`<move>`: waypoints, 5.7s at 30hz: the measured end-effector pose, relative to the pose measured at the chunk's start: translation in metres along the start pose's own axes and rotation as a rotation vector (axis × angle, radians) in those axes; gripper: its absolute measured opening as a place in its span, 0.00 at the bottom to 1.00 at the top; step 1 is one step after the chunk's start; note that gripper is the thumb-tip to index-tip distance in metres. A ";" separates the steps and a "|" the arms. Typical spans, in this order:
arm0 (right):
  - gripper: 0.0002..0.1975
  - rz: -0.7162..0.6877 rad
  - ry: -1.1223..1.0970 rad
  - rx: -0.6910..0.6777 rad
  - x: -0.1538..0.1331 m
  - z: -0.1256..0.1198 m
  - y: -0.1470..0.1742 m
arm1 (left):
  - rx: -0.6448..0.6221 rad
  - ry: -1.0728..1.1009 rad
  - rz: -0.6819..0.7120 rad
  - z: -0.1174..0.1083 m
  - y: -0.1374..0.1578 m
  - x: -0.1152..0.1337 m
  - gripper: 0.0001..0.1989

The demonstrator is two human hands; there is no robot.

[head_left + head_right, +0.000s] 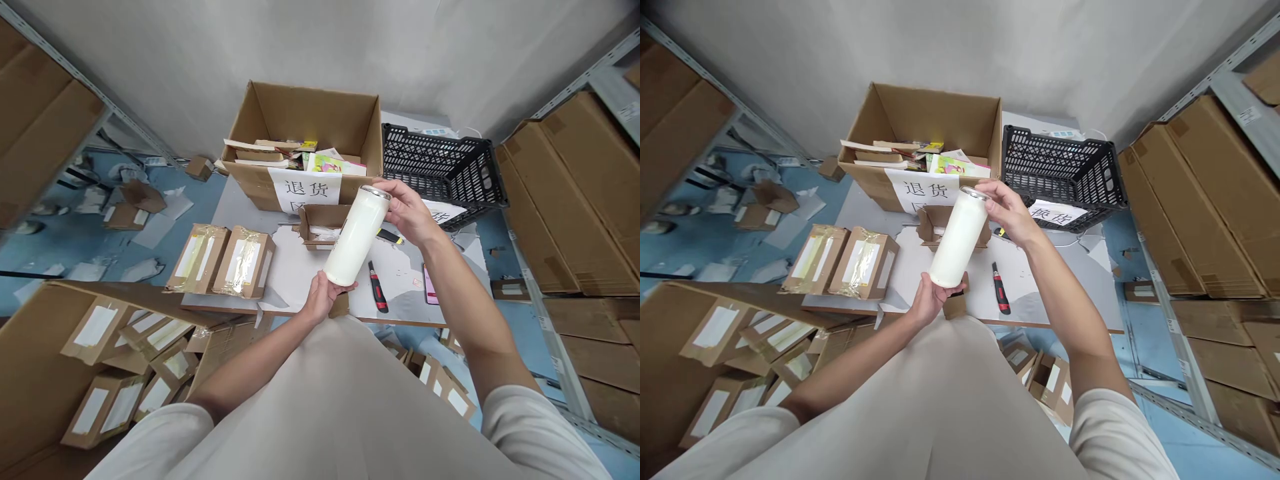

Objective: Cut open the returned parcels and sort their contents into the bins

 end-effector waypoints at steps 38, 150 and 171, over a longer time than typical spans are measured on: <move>0.21 -0.216 0.490 -0.064 0.058 0.109 0.138 | -0.129 -1.058 0.450 -0.092 -0.013 -0.038 0.32; 0.34 0.905 0.814 0.300 0.236 -0.143 -0.104 | 0.209 -1.684 0.630 -0.094 -0.080 0.014 0.11; 0.28 0.419 0.320 0.378 0.230 0.031 0.065 | 0.115 -1.134 0.164 -0.163 -0.121 -0.009 0.48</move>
Point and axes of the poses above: each hand's wrist, its own y-axis away from the middle knuckle, its own z-axis out of the palm, x = y × z, the point moved 8 cm from there along -y, towards the middle knuckle, and after that the axes turned 1 degree about -y, right-handed, at the moved point
